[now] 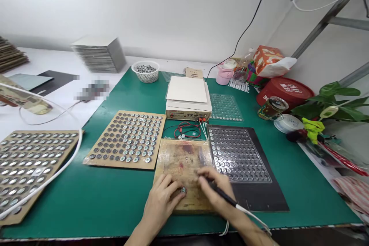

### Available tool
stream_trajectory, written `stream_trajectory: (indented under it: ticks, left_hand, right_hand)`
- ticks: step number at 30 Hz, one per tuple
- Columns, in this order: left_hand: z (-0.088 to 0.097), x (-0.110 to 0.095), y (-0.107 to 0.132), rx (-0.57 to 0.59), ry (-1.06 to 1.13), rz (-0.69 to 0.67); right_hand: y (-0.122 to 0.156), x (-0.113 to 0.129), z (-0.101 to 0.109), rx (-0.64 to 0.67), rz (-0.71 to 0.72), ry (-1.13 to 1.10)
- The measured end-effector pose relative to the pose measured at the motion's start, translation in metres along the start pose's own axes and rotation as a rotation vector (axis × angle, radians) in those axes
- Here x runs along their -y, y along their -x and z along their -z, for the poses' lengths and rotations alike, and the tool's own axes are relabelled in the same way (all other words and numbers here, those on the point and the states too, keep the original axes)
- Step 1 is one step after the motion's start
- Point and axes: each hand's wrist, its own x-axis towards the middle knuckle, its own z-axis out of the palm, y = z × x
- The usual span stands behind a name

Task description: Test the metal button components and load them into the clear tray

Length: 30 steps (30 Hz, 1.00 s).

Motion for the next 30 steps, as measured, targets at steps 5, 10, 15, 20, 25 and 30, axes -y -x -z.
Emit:
stream_trajectory:
  ticks: [5,10,15,20,25,30]
  left_hand:
    - [-0.001,0.001,-0.002,-0.005,-0.039,-0.005]
    - [-0.002,-0.001,-0.002,-0.003,-0.031,0.009]
    - [0.007,-0.007,-0.006,0.010,0.012,0.027]
    - [0.072,0.047,-0.036,-0.069,-0.157,0.160]
    - [0.128,0.138,-0.072,-0.262,-0.377,0.447]
    - [0.126,0.169,-0.081,-0.236,-0.424,0.511]
  right_hand:
    - [0.022,0.010,-0.033,0.148,-0.146,-0.144]
    - [0.019,0.003,-0.033,0.206,-0.171,-0.111]
    - [0.016,0.002,-0.034,0.245,-0.175,-0.040]
    - [0.015,-0.004,-0.036,0.225,-0.124,-0.048]
    - [0.017,0.003,-0.031,0.228,-0.128,-0.108]
    - [0.019,0.003,-0.033,0.209,-0.153,-0.160]
